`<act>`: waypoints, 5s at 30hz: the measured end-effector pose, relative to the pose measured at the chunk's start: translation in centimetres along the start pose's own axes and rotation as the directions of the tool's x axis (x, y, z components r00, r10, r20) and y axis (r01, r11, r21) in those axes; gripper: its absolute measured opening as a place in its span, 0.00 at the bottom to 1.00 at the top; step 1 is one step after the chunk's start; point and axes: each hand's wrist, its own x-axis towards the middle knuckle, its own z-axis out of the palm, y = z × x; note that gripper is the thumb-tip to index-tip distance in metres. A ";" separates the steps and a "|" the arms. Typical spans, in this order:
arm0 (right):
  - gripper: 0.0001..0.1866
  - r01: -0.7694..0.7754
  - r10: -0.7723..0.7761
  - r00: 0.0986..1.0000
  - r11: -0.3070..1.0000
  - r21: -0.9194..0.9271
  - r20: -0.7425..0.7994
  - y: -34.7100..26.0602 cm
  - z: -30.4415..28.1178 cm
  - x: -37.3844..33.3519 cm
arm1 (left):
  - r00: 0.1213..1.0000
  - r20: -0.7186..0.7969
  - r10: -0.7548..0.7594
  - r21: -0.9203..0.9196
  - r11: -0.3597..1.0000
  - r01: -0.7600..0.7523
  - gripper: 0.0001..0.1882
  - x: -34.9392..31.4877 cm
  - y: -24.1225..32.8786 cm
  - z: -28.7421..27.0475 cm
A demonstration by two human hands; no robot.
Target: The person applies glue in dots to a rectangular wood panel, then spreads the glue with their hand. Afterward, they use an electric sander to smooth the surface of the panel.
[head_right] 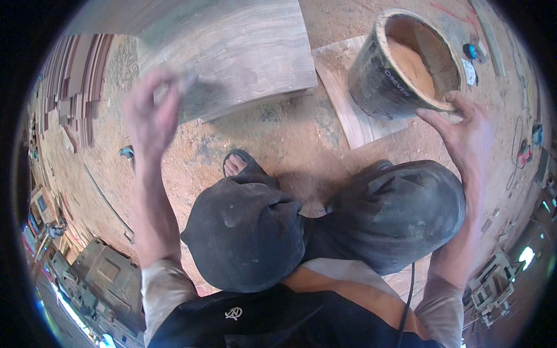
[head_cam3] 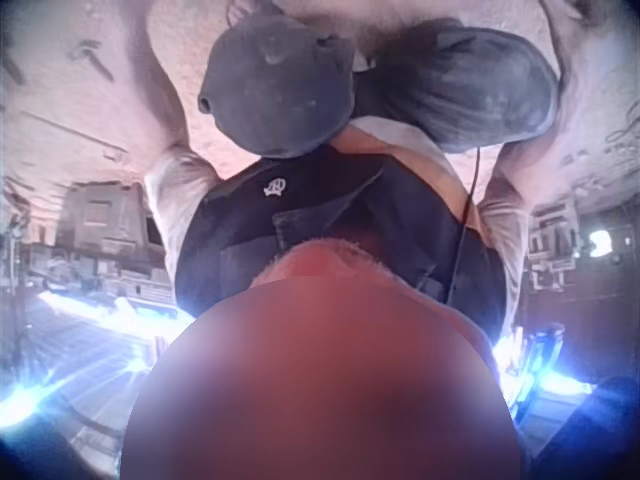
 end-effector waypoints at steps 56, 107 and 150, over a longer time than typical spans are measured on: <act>0.29 0.220 -0.197 0.967 0.966 -0.137 0.162 -1.4 0.3 0.1 | 0.626 -0.399 -0.670 -0.219 0.732 0.645 0.36 -15.3 -15.1 -5.0; 0.29 0.172 -0.153 0.965 0.982 -0.075 0.213 0.5 0.7 0.1 | 0.408 -0.409 -0.817 -0.390 0.560 0.731 0.34 -23.9 -11.1 -3.5; 0.27 0.280 -0.253 0.954 0.943 -0.177 0.161 0.6 -1.3 -2.4 | 0.802 0.448 0.396 -0.459 0.871 -0.174 0.17 7.4 10.7 3.6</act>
